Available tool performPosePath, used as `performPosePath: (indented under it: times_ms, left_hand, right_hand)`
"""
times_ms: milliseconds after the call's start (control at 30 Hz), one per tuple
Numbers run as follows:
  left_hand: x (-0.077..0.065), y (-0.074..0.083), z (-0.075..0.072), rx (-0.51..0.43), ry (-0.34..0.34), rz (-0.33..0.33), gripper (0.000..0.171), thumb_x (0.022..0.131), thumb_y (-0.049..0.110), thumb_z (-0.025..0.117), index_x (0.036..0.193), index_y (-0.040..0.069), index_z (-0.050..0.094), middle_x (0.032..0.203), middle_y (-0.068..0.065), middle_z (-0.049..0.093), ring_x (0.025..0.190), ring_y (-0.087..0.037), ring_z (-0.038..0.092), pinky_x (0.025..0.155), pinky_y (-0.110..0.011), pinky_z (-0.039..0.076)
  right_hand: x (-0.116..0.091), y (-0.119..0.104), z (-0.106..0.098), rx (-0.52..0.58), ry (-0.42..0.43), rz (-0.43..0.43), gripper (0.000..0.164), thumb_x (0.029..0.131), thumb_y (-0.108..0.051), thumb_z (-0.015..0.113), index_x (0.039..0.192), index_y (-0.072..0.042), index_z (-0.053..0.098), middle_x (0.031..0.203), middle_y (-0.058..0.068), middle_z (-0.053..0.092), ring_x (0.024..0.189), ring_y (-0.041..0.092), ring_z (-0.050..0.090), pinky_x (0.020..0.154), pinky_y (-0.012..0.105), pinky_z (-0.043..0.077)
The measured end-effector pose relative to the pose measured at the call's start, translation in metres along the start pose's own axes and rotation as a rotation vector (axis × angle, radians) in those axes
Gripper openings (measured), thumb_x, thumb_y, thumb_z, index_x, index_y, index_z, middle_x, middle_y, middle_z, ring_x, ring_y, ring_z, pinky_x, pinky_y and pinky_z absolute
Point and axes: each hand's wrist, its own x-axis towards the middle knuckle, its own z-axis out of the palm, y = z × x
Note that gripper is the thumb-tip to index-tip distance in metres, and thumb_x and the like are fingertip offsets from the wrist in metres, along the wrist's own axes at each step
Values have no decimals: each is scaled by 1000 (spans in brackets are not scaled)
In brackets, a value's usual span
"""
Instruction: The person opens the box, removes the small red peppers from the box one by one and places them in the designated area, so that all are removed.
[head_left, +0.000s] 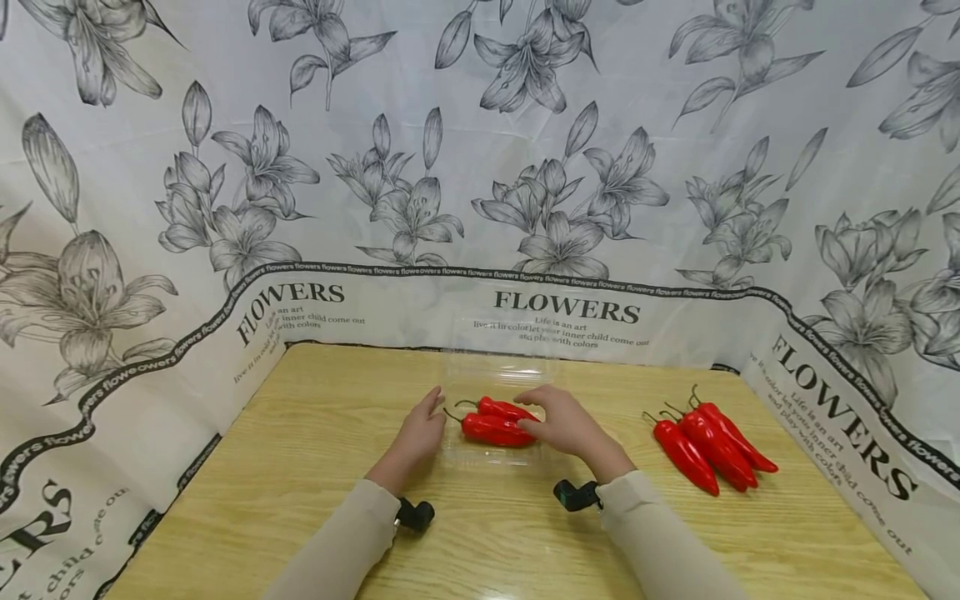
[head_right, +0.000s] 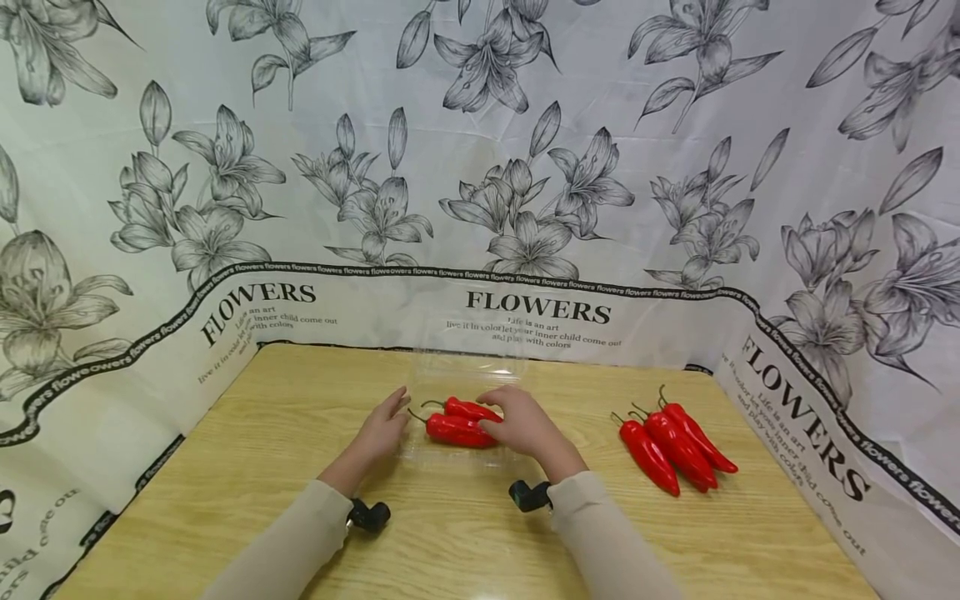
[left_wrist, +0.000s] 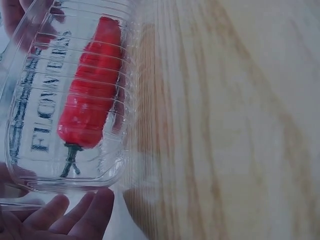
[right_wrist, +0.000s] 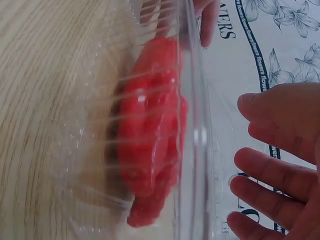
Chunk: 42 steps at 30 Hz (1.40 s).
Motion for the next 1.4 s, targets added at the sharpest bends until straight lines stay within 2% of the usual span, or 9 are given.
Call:
performPosePath:
  times_ms: [100, 300, 367, 433, 467, 567, 733, 1100, 1400]
  left_hand:
    - [-1, 0, 0, -11, -6, -8, 57, 100, 12, 37, 155, 11, 22, 154, -12, 39, 109, -33, 53, 92, -42, 38]
    - [-2, 1, -1, -20, -16, -6, 57, 100, 12, 38, 155, 10, 22, 153, -14, 39, 107, -29, 54, 85, -39, 41]
    - [-2, 1, -1, -40, -24, -16, 58, 101, 13, 38, 156, 11, 21, 154, -14, 38, 88, -27, 57, 78, -37, 43]
    - [-1, 0, -2, -57, -35, -24, 58, 101, 13, 37, 156, 12, 20, 155, -14, 37, 66, -22, 51, 68, -34, 43]
    - [-1, 0, -2, -63, -37, -22, 58, 101, 13, 37, 156, 12, 20, 155, -14, 36, 62, -15, 48, 66, -32, 43]
    - [0, 0, -3, -96, -50, -26, 59, 101, 13, 37, 156, 13, 18, 155, -15, 34, 47, -12, 36, 56, -29, 40]
    - [0, 0, -2, -115, -54, -28, 60, 100, 11, 37, 156, 12, 18, 155, -16, 34, 46, -10, 35, 52, -26, 39]
    - [1, 2, -1, -98, -24, -35, 59, 98, 10, 37, 156, 11, 21, 153, -17, 39, 48, -9, 37, 53, -26, 39]
    - [2, -3, 1, -84, -3, -43, 57, 100, 14, 37, 155, 12, 23, 151, -16, 42, 59, -13, 45, 66, -29, 41]
  right_hand:
    - [3, -2, 4, 10, -10, 10, 37, 87, -22, 70, 122, -10, 67, 123, 9, 65, 116, 31, 59, 100, 50, 45]
    - [8, -8, 9, 42, -40, 25, 37, 85, -21, 72, 120, -9, 68, 120, 10, 67, 113, 29, 59, 99, 49, 45]
    - [9, -9, 11, 43, -52, 24, 37, 85, -20, 72, 120, -8, 68, 120, 10, 67, 112, 29, 59, 99, 49, 45]
    - [11, -9, 14, 35, -58, 18, 38, 85, -20, 72, 120, -7, 67, 120, 9, 67, 112, 28, 59, 99, 48, 45]
    - [12, -10, 15, 38, -59, 16, 38, 85, -20, 73, 120, -7, 67, 120, 9, 67, 112, 28, 60, 99, 47, 45]
    - [14, -11, 19, 43, -61, 4, 38, 85, -19, 73, 120, -7, 67, 119, 8, 68, 111, 27, 60, 97, 47, 46]
    - [16, -14, 22, 66, -74, 25, 39, 85, -20, 73, 122, -10, 67, 121, 6, 66, 111, 25, 60, 96, 45, 47]
    - [24, -18, 30, 57, -107, 23, 38, 84, -21, 75, 120, -11, 68, 116, 5, 68, 102, 21, 61, 92, 42, 49]
    - [32, -18, 39, 60, -133, 42, 35, 82, -19, 75, 115, -11, 70, 108, 4, 70, 93, 18, 61, 90, 40, 50]
